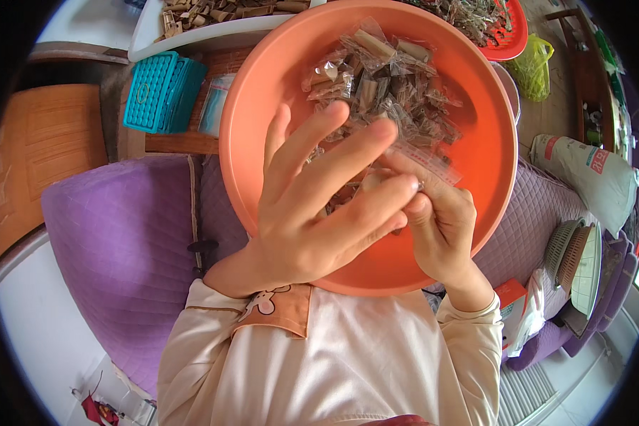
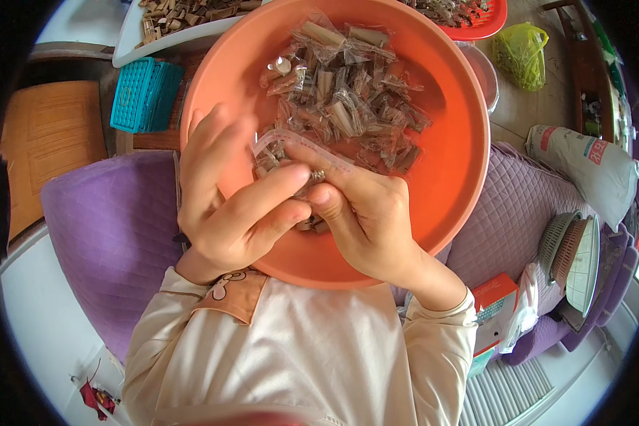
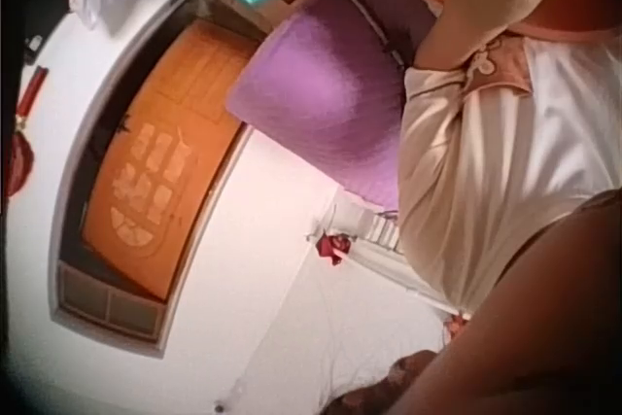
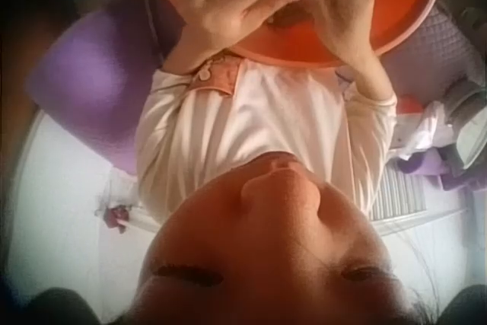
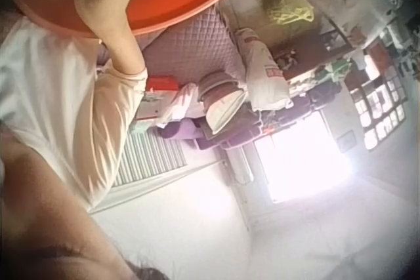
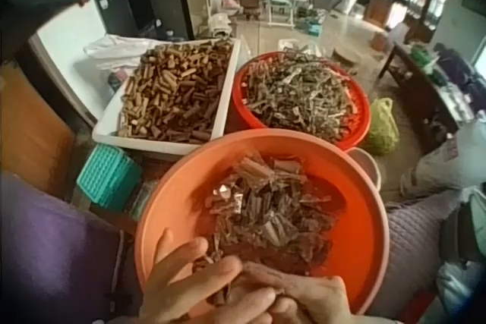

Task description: The person packs small wooden cylinders into small plastic zip bags by hand.

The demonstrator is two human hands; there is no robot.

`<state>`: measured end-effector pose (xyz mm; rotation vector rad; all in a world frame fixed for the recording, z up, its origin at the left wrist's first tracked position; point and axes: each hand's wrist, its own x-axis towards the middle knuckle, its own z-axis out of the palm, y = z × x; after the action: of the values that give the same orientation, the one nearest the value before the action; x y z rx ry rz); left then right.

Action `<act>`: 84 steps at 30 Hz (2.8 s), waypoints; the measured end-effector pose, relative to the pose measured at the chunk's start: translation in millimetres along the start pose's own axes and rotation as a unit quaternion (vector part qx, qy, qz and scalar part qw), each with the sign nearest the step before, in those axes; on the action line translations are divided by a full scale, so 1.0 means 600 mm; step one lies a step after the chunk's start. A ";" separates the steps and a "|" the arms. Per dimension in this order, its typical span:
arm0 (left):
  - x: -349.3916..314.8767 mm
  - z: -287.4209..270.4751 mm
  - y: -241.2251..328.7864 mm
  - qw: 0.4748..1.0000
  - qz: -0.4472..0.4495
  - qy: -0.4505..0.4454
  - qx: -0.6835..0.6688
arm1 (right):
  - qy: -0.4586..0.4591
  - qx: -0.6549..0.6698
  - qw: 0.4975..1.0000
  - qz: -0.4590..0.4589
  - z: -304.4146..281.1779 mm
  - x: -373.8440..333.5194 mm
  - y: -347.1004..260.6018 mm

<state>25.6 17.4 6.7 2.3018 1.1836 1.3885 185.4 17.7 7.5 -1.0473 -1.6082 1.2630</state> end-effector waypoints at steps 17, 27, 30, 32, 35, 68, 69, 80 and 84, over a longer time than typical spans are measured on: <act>0.012 0.006 -0.026 0.992 -0.094 -0.082 -0.014 | -0.076 -0.218 0.970 -0.075 0.008 -0.006 0.024; -0.001 -0.026 -0.028 0.801 -0.339 -0.055 -0.490 | -0.010 0.085 0.995 0.042 -0.020 -0.003 0.021; -0.002 -0.014 -0.023 0.831 -0.331 -0.149 -0.422 | -0.023 0.130 0.989 0.065 -0.022 -0.008 0.012; 0.000 -0.004 -0.019 0.858 -0.295 -0.169 -0.385 | -0.034 0.146 0.984 0.094 -0.022 -0.009 0.011; 0.008 0.001 -0.011 0.920 -0.236 -0.163 -0.268 | -0.024 0.177 0.983 0.032 -0.014 -0.008 0.015; -0.118 -0.068 -0.122 0.833 -0.518 0.046 -0.188 | 0.354 -0.056 0.925 0.130 -0.144 -0.129 0.113; -0.112 -0.066 -0.102 0.828 -0.505 0.081 -0.229 | 0.378 0.074 0.912 0.142 -0.148 -0.134 0.112; -0.057 -0.017 0.036 0.862 -0.279 -0.090 -0.413 | 0.413 -0.030 0.904 0.109 -0.220 -0.186 0.042; -0.033 0.002 0.087 0.809 -0.234 -0.283 -0.460 | 0.394 -0.065 0.909 0.117 -0.227 -0.193 0.021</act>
<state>49.5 -30.8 21.1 1.4065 0.5898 0.7237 351.6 -48.4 4.6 -1.6109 -0.9581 0.7101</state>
